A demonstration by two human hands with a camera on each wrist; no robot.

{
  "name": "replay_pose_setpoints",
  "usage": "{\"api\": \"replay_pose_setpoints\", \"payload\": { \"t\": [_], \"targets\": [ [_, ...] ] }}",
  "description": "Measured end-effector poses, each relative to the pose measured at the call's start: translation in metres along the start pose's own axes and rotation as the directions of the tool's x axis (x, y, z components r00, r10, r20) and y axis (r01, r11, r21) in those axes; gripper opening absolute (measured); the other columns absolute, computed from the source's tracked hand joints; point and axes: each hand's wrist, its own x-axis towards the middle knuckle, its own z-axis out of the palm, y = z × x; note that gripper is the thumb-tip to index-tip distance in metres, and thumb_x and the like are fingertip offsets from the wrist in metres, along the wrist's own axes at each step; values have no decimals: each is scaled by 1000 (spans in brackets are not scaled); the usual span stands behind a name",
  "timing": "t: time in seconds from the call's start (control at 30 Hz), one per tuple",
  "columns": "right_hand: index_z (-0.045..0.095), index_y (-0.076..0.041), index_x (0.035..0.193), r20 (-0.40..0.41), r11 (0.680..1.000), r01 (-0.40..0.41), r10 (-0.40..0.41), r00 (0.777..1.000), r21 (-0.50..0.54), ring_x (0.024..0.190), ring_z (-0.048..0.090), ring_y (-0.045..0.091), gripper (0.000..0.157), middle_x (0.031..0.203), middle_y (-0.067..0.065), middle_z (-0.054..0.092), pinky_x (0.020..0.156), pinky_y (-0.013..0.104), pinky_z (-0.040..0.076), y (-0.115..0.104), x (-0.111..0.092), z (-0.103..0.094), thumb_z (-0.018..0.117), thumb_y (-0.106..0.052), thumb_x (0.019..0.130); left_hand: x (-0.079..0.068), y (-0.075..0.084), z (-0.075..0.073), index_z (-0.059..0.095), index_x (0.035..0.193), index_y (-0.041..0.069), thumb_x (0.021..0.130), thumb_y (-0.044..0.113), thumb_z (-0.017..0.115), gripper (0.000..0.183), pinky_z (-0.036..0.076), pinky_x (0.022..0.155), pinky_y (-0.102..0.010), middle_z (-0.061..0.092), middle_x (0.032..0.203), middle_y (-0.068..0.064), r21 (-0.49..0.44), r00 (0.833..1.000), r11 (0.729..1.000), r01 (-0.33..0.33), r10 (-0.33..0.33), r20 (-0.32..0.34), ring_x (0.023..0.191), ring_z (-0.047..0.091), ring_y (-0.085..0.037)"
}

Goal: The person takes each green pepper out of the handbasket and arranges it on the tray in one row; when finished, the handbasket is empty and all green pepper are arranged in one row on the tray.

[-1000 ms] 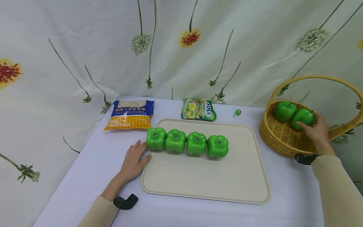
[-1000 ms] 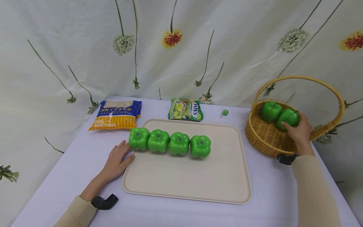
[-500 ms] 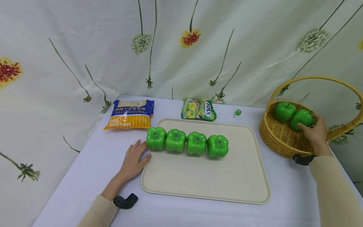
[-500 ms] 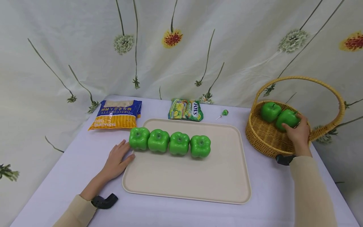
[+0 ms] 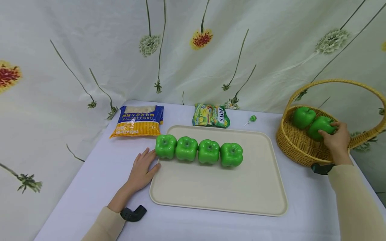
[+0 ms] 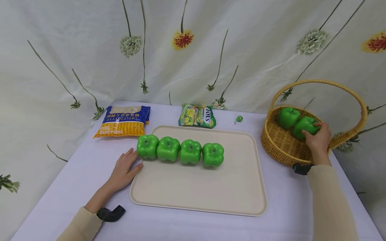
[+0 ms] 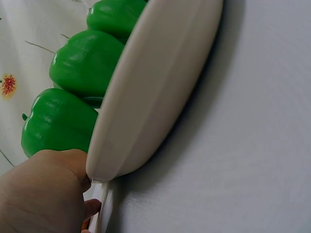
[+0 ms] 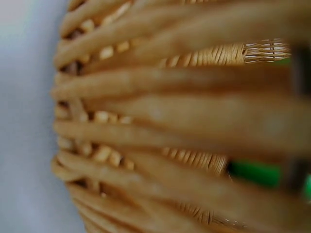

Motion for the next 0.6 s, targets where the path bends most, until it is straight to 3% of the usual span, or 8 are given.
{"api": "replay_pose_setpoints", "payload": {
  "t": [0.23,0.33,0.5,0.6],
  "targets": [
    [23,5,147,-23,1000,-14,14,1000,0,135,30,50,60,150,34,26,110,62,32,0,1,3,50,-20,100,0,0,0,46,142,-2,96,19,54,51,10,117,-66,46,147,-23,4,1000,1000,10,-10,1,145,24,-46],
    [25,4,146,-46,1000,-18,17,999,-14,131,35,46,59,148,31,30,98,57,42,0,1,4,50,-22,100,0,0,-1,46,142,-2,96,19,54,51,10,117,-66,46,147,-23,-2,1000,1000,9,-9,1,145,23,-46],
    [24,4,147,-45,1000,-6,6,999,0,127,37,43,61,148,30,31,93,55,42,0,-3,-2,51,-24,100,0,2,-1,46,142,-2,96,19,54,51,10,117,-66,46,147,-23,-3,1000,1000,9,-9,4,144,24,-47],
    [24,4,147,-45,1000,4,-5,999,-20,114,42,40,62,145,30,32,86,48,44,-4,-8,-9,51,-25,99,0,2,-1,46,141,-2,96,19,54,51,10,117,-66,46,147,-23,1,1000,1000,8,-8,1,144,24,-47]
  ]
}}
